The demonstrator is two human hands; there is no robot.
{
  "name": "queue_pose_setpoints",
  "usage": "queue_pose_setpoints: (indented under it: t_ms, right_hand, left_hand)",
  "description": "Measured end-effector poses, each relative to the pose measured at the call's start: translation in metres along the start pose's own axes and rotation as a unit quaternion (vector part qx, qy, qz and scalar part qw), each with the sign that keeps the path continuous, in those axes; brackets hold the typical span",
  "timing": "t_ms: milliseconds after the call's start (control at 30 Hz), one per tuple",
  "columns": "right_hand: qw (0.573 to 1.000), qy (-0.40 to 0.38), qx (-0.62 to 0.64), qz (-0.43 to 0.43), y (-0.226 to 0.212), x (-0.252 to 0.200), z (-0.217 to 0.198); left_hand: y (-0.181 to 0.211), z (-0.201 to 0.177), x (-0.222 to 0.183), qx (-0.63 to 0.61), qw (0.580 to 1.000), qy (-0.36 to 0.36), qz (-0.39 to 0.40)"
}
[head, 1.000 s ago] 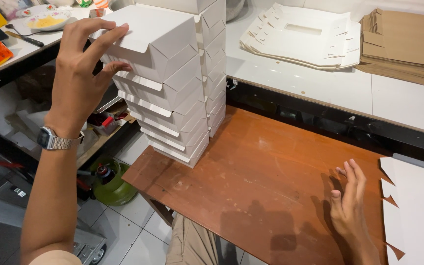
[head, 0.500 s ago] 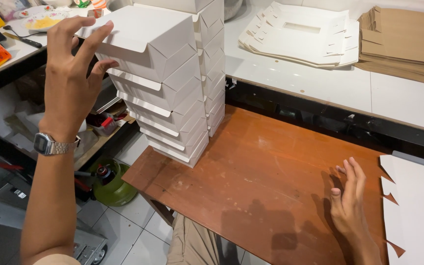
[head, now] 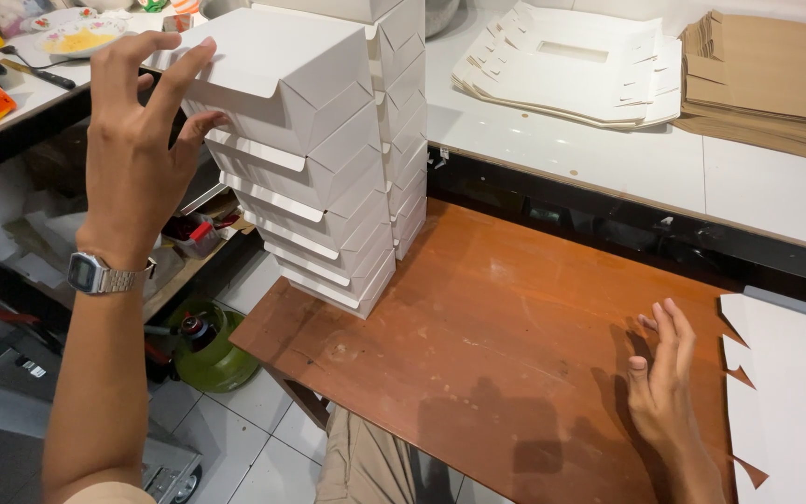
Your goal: The person assembles two white cardboard boxes from flat sheets on a wooden table. They fold the sides, tuck in tabs, and stack the completed boxes. The person then begins assembling a larger box with a window cutout.
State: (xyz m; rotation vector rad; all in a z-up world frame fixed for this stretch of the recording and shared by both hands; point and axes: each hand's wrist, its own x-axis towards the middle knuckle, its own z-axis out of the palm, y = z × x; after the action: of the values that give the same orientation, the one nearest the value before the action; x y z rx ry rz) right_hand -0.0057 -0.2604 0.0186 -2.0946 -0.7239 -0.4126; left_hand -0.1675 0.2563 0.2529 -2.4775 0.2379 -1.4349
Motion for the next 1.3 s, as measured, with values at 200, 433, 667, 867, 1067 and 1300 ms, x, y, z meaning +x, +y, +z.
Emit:
queue_pose_setpoints:
  t_ms: [200,433,667,867,1067,1300]
  right_hand:
    - [1.000,-0.006,0.003,0.018,-0.0055,0.0005,-0.0020]
    - [1.000,-0.003,0.002,0.009,-0.0011,0.0006,-0.0004]
    - [1.000,-0.006,0.007,0.015,-0.0014,0.0004,-0.0008]
    - [1.000,-0.008,0.000,0.015,-0.0012,0.0003,-0.0007]
    - [1.000,-0.010,0.001,0.022,-0.0035,0.0005,-0.0012]
    - [0.999,-0.010,0.003,0.033,-0.0040,0.0006,-0.0004]
  left_hand:
    - [0.0028,-0.0004,0.0008,-0.009,1.000,-0.001,0.003]
    - [0.0035,0.0002,0.0005,-0.009,1.000,0.002,0.002]
    - [0.0034,0.0013,0.0018,-0.014,1.000,0.008,0.007]
    - [0.0038,0.0005,0.0024,-0.020,1.000,0.007,0.009]
    - [0.0041,0.0011,0.0039,-0.022,1.000,0.007,0.011]
    - [0.0045,0.0029,0.0029,-0.019,1.000,0.012,0.011]
